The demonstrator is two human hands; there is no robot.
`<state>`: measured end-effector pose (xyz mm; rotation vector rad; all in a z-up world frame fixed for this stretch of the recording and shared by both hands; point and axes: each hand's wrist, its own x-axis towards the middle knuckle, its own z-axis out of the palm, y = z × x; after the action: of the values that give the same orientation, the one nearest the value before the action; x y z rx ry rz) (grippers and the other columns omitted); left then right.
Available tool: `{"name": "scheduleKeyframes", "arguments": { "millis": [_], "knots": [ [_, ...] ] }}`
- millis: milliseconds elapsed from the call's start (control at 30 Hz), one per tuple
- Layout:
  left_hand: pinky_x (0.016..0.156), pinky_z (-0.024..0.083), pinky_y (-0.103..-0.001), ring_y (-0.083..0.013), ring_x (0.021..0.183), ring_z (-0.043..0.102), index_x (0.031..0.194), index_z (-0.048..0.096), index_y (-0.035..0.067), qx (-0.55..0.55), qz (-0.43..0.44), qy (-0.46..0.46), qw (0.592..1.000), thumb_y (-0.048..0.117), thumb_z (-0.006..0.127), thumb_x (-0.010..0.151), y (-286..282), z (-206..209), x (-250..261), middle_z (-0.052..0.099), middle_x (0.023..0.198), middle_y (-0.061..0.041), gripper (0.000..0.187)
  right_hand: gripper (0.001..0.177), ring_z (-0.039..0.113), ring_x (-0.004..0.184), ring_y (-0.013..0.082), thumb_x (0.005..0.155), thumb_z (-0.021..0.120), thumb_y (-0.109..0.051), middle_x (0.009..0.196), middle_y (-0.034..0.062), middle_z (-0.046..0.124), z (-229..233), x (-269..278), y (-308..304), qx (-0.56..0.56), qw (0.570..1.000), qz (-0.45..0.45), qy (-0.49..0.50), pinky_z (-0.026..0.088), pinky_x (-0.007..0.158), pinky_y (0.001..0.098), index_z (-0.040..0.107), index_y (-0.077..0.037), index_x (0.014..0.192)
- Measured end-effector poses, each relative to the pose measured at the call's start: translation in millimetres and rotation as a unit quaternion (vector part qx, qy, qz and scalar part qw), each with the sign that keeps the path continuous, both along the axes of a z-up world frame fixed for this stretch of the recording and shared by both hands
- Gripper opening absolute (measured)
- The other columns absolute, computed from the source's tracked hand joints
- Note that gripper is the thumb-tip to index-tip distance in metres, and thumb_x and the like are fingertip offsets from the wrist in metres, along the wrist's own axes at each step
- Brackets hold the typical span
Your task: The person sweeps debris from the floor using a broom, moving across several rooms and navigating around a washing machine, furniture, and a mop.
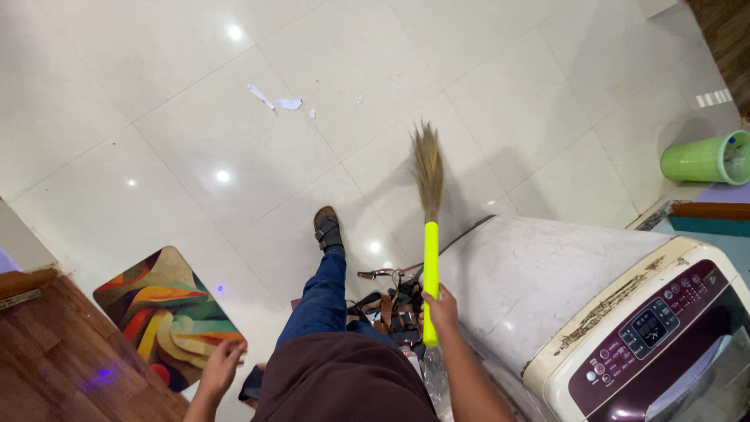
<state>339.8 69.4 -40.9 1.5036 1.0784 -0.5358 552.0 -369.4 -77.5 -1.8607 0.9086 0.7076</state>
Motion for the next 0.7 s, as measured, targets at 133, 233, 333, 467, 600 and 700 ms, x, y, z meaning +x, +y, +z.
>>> {"name": "scheduleKeyframes", "arguments": {
  "millis": [133, 233, 333, 467, 600, 700],
  "knots": [
    [0.088, 0.054, -0.037, -0.0242, 0.098, 0.069, 0.134, 0.062, 0.005, 0.012, -0.022, -0.026, 0.999, 0.026, 0.065, 0.094, 11, -29, 51, 0.072, 0.115, -0.016, 0.045, 0.034, 0.060, 0.048, 0.0230, 0.091, 0.072, -0.013, 0.069, 0.0124, 0.063, -4, 56, -11, 0.015, 0.997, -0.044, 0.058, 0.051, 0.042, 0.0387, 0.063, -0.008, 0.124],
    [0.089, 0.054, -0.036, -0.0230, 0.100, 0.070, 0.134, 0.062, 0.005, -0.014, -0.017, -0.061, 0.998, 0.027, 0.063, 0.095, 15, -41, 68, 0.074, 0.113, -0.016, 0.044, 0.030, 0.061, 0.049, 0.0230, 0.091, 0.072, -0.013, 0.070, 0.0128, 0.063, -9, 81, 10, 0.020, 0.996, -0.033, 0.078, 0.052, 0.043, 0.0387, 0.064, -0.003, 0.119],
    [0.088, 0.054, -0.037, -0.0229, 0.099, 0.070, 0.134, 0.062, 0.006, 0.002, -0.008, -0.042, 0.999, 0.028, 0.064, 0.094, 13, -41, 72, 0.073, 0.115, -0.014, 0.045, 0.032, 0.062, 0.050, 0.0231, 0.091, 0.072, -0.012, 0.070, 0.0132, 0.064, -12, 94, 44, 0.021, 0.996, 0.000, 0.092, 0.053, 0.043, 0.0386, 0.066, -0.002, 0.121],
    [0.089, 0.054, -0.036, -0.0225, 0.099, 0.071, 0.135, 0.063, 0.007, -0.014, -0.002, 0.053, 0.999, 0.028, 0.063, 0.093, 11, -36, 65, 0.073, 0.114, -0.015, 0.046, 0.036, 0.064, 0.053, 0.0204, 0.093, 0.074, -0.018, 0.071, 0.0092, 0.065, -7, 117, 93, 0.024, 0.988, 0.079, 0.132, 0.055, 0.046, 0.0360, 0.067, -0.003, 0.125],
    [0.086, 0.057, -0.038, -0.0274, 0.095, 0.071, 0.136, 0.062, 0.003, -0.031, -0.009, 0.111, 0.993, 0.028, 0.062, 0.096, 12, -40, 65, 0.075, 0.113, -0.018, 0.047, 0.043, 0.060, 0.051, 0.0195, 0.092, 0.071, -0.016, 0.069, 0.0102, 0.062, 19, 138, 97, 0.057, 0.984, 0.101, 0.136, 0.052, 0.045, 0.0363, 0.062, -0.012, 0.133],
    [0.085, 0.057, -0.038, -0.0265, 0.095, 0.071, 0.135, 0.062, 0.003, -0.036, -0.014, 0.121, 0.992, 0.028, 0.062, 0.096, 12, -47, 82, 0.075, 0.113, -0.017, 0.046, 0.043, 0.058, 0.049, 0.0190, 0.093, 0.069, -0.018, 0.069, 0.0104, 0.061, 42, 146, 67, 0.128, 0.983, 0.042, 0.121, 0.050, 0.043, 0.0353, 0.062, -0.011, 0.135]
  ]
}}
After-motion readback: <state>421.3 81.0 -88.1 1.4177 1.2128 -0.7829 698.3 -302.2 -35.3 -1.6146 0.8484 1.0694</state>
